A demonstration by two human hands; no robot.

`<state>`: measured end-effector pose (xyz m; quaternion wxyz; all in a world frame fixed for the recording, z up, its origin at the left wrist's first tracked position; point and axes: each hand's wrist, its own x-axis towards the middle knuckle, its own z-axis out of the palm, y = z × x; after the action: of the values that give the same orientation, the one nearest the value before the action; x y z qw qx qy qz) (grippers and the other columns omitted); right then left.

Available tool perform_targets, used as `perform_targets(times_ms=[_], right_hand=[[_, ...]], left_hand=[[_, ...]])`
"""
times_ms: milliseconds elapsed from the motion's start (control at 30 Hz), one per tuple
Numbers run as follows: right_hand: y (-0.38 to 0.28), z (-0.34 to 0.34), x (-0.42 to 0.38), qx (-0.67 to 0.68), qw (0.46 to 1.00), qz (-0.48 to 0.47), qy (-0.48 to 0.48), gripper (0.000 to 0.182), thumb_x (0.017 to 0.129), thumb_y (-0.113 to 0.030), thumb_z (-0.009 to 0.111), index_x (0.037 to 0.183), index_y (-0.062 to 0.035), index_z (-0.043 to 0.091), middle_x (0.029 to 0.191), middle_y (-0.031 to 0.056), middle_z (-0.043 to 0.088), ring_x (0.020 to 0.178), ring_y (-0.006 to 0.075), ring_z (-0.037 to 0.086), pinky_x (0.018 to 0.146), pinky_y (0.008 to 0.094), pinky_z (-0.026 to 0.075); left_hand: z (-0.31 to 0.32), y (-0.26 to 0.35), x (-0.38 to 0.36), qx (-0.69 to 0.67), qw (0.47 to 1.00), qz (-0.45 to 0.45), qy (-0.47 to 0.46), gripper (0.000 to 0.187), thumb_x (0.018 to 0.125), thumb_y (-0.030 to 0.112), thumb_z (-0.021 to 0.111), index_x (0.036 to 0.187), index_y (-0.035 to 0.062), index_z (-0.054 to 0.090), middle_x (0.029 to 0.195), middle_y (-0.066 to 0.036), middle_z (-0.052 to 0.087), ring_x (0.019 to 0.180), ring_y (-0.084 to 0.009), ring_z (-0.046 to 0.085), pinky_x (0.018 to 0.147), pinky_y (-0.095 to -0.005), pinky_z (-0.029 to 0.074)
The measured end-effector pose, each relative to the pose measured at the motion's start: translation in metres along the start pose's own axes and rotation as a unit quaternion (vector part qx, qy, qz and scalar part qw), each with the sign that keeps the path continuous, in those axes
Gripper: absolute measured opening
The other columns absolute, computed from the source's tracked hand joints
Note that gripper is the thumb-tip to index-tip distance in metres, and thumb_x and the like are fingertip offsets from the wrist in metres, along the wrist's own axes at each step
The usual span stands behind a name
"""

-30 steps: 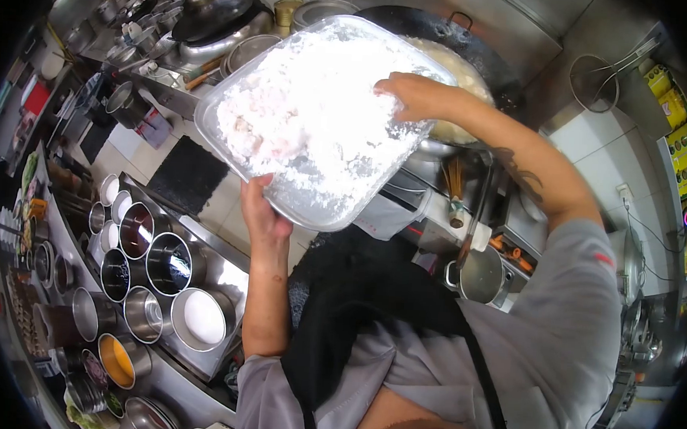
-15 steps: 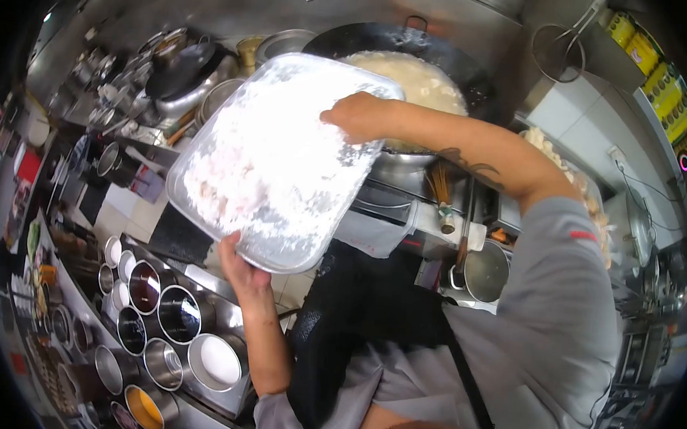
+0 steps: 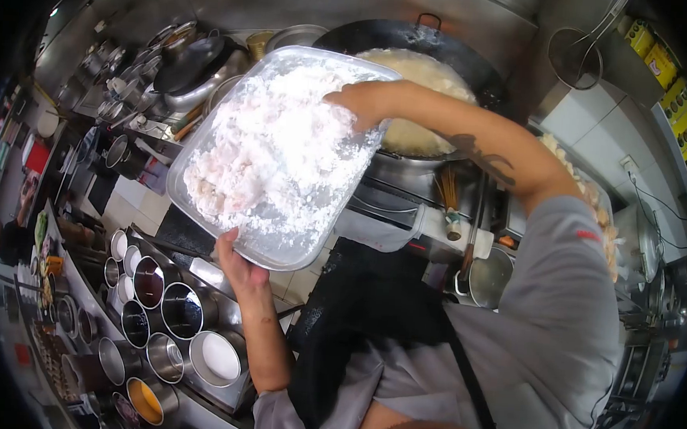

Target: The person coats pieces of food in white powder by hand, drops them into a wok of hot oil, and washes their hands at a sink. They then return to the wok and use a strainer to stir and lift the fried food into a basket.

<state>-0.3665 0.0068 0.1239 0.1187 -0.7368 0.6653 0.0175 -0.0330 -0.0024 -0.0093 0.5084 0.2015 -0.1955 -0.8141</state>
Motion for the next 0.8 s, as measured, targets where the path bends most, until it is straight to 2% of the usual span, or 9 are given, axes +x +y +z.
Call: perform_targets(times_ms=[33,67,167,267,367,467,600,767,800], right_hand=[[0.002,0.008,0.001,-0.041,0.999,-0.018,0.024,0.064,0.072,-0.014,0.065,0.132,-0.0083,0.044,0.097,0.0214,0.058,0.094,0.0329,0.06,0.081,0.0407,0.047],[0.004,0.012,0.007,-0.017,1.0,-0.005,-0.009,0.071,0.072,-0.017,0.067,0.137,-0.0085,0.04,0.113,0.0233,0.054,0.099,0.0343,0.058,0.083,0.0395,0.046],[0.021,0.021,0.018,0.04,0.998,-0.04,-0.035,0.07,0.072,-0.019,0.068,0.135,-0.007,0.041,0.119,0.0242,0.052,0.098,0.035,0.059,0.083,0.0387,0.047],[-0.026,-0.017,-0.014,0.181,0.973,0.121,-0.077,0.064,0.074,-0.021,0.068,0.131,-0.0038,0.045,0.112,0.0254,0.057,0.096,0.0348,0.06,0.084,0.0382,0.047],[0.005,0.027,0.016,0.063,0.995,0.07,-0.008,0.059,0.075,-0.021,0.068,0.126,-0.0012,0.049,0.1,0.0219,0.062,0.093,0.0311,0.061,0.074,0.038,0.05],[0.015,0.04,0.013,0.122,0.99,0.021,0.073,0.056,0.075,-0.018,0.069,0.125,-0.0004,0.051,0.096,0.0207,0.063,0.079,0.0241,0.064,0.059,0.0348,0.051],[-0.003,-0.007,-0.015,0.212,0.97,0.084,0.083,0.05,0.076,-0.008,0.066,0.123,-0.0001,0.052,0.079,0.0153,0.063,0.046,0.0147,0.056,0.043,0.0281,0.047],[0.079,-0.05,-0.034,0.177,0.943,0.083,0.269,0.042,0.078,-0.011,0.068,0.118,-0.0028,0.056,0.08,0.0091,0.065,0.05,0.0107,0.057,0.04,0.0248,0.046],[0.105,-0.05,-0.04,0.235,0.927,0.106,0.272,0.04,0.078,-0.01,0.068,0.116,-0.0035,0.057,0.078,0.0085,0.065,0.049,0.0106,0.057,0.04,0.0253,0.046]], left_hand=[[0.002,0.0,0.0,-0.002,1.0,-0.001,-0.002,0.054,0.075,0.013,0.054,0.126,-0.0015,0.045,0.116,-0.015,0.056,0.105,-0.0288,0.057,0.091,-0.0405,0.048],[0.003,0.0,0.0,-0.003,1.0,-0.001,-0.004,0.054,0.075,0.013,0.054,0.126,-0.0015,0.045,0.116,-0.015,0.056,0.105,-0.0288,0.057,0.091,-0.0406,0.048],[-0.003,0.001,0.004,0.009,1.0,0.007,-0.005,0.055,0.075,0.013,0.054,0.127,-0.0012,0.044,0.116,-0.015,0.056,0.105,-0.0291,0.057,0.092,-0.0409,0.048],[-0.003,0.003,0.006,0.008,1.0,-0.008,0.021,0.056,0.075,0.013,0.053,0.128,-0.001,0.043,0.117,-0.015,0.055,0.106,-0.0293,0.056,0.092,-0.0412,0.047],[0.002,0.0,0.004,-0.01,1.0,-0.024,0.017,0.056,0.075,0.013,0.053,0.129,-0.001,0.042,0.118,-0.015,0.055,0.106,-0.0295,0.056,0.092,-0.0413,0.047],[0.005,0.0,0.007,-0.004,1.0,-0.021,-0.001,0.057,0.075,0.013,0.052,0.129,-0.0013,0.042,0.118,-0.015,0.055,0.107,-0.0298,0.056,0.092,-0.0412,0.047],[0.005,-0.002,0.005,0.029,1.0,-0.002,0.01,0.059,0.074,0.014,0.053,0.129,-0.0015,0.041,0.119,-0.016,0.055,0.108,-0.0305,0.055,0.093,-0.0417,0.047],[0.009,0.0,0.011,0.021,1.0,-0.007,0.02,0.061,0.073,0.016,0.055,0.129,-0.0014,0.042,0.119,-0.016,0.055,0.108,-0.0314,0.055,0.093,-0.0424,0.046],[0.007,-0.001,0.014,0.019,1.0,-0.007,0.02,0.061,0.073,0.016,0.056,0.13,-0.0011,0.041,0.119,-0.016,0.055,0.108,-0.0317,0.055,0.094,-0.0427,0.046]])
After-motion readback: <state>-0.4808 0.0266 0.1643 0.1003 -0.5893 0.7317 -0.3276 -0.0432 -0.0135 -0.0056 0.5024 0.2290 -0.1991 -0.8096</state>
